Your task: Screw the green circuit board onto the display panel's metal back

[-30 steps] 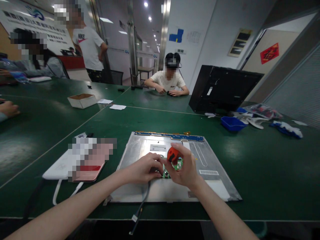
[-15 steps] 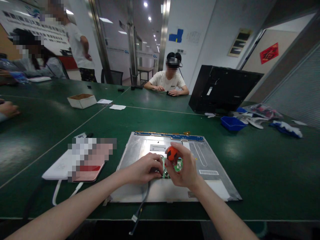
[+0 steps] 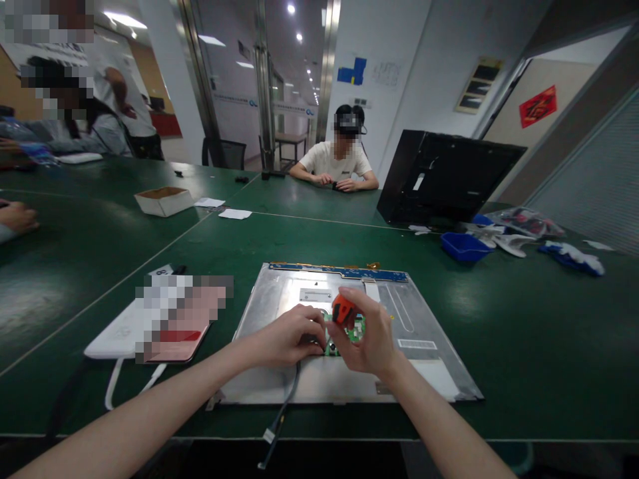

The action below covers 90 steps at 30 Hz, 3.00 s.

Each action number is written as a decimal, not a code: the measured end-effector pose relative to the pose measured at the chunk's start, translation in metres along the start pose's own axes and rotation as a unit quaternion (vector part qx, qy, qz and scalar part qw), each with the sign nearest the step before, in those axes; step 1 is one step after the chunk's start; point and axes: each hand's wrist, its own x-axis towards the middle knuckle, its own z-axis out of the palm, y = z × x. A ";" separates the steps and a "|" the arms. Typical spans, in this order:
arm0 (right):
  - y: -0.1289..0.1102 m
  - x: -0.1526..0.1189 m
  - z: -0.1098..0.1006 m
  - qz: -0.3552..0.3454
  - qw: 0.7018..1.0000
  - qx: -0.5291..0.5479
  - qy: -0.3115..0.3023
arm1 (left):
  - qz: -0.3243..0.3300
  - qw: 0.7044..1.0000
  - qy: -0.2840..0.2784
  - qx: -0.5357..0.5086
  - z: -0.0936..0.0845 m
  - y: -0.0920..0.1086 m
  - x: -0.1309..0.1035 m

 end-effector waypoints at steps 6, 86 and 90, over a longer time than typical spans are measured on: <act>-0.002 0.001 0.000 0.024 1.000 0.001 0.011 | 0.006 1.000 -0.008 -0.001 -0.001 0.000 0.000; -0.001 0.001 -0.003 0.004 1.000 0.023 -0.020 | 0.007 1.000 -0.007 0.006 0.001 -0.001 0.000; -0.001 0.001 -0.002 0.009 1.000 0.015 -0.015 | 0.006 1.000 -0.007 0.008 0.001 -0.002 -0.001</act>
